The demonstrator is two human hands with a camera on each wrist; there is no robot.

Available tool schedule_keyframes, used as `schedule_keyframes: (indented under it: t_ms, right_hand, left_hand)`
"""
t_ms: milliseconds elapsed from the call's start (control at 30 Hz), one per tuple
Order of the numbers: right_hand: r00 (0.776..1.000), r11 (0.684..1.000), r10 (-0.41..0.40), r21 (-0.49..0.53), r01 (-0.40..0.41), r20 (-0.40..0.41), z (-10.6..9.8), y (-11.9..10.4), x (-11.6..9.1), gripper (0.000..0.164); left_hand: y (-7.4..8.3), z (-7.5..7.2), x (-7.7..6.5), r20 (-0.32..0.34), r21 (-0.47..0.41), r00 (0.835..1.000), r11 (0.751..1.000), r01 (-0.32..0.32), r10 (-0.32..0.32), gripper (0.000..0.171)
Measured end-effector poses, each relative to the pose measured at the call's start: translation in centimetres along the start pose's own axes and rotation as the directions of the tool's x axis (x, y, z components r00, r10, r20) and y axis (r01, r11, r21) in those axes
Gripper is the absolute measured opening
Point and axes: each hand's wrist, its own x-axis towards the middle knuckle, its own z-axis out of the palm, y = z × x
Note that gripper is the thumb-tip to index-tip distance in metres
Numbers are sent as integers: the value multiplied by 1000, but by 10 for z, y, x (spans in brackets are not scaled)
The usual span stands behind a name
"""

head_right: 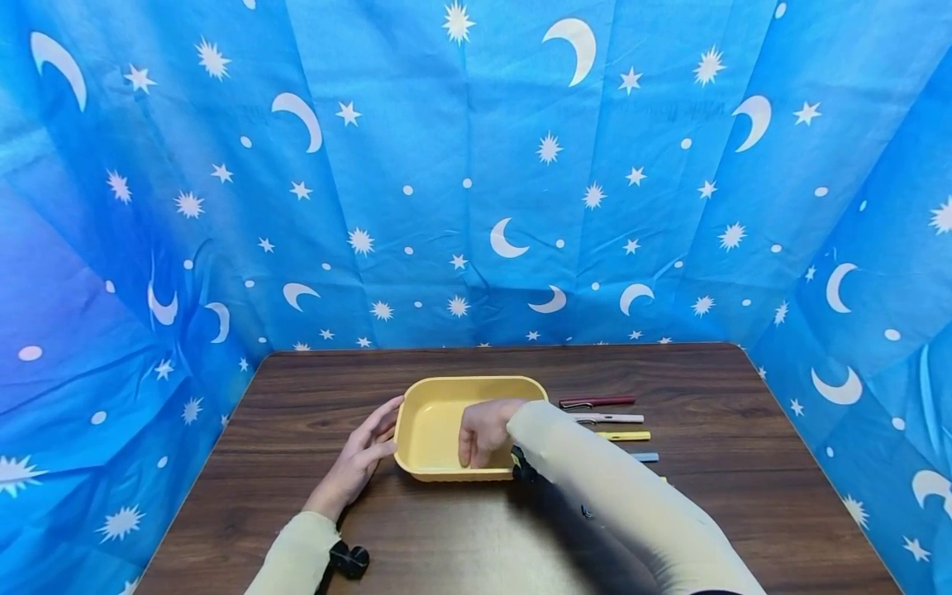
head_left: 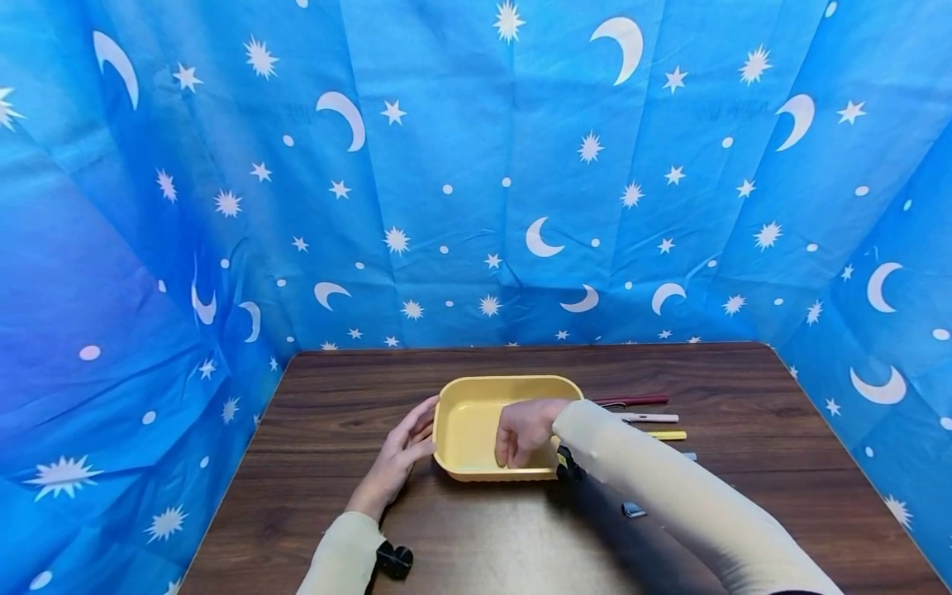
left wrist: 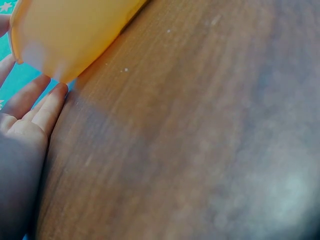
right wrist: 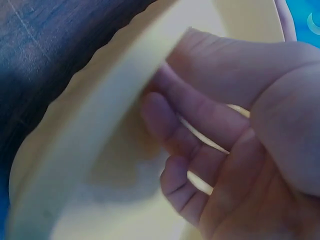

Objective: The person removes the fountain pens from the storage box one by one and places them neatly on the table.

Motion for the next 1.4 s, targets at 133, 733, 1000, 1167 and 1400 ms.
schedule_keyframes:
  t_ms: [133, 733, 1000, 1167, 1400]
  right_hand:
    - [999, 991, 44, -129, -42, 13, -3, 1, -4, 17]
    - [992, 991, 78, -119, -66, 100, -9, 4, -12, 22]
    - [993, 999, 44, -32, -40, 112, -5, 12, -10, 23]
    - [997, 1000, 23, 2, -23, 78, -6, 13, -12, 24]
    - [1000, 996, -13, 86, 12, 9, -11, 15, -21, 25]
  left_hand:
    - [-1, -1, 0, 0, -3, 1000, 1000, 3, -3, 69]
    - [0, 0, 0, -2, -2, 1000, 1000, 1, -1, 70]
    - [-2, 0, -1, -2, 12, 1000, 1000, 7, -7, 69]
    - [0, 0, 0, -3, 11, 1000, 1000, 5, -5, 68]
    - [0, -2, 0, 4, 20, 1000, 1000, -17, 17, 68]
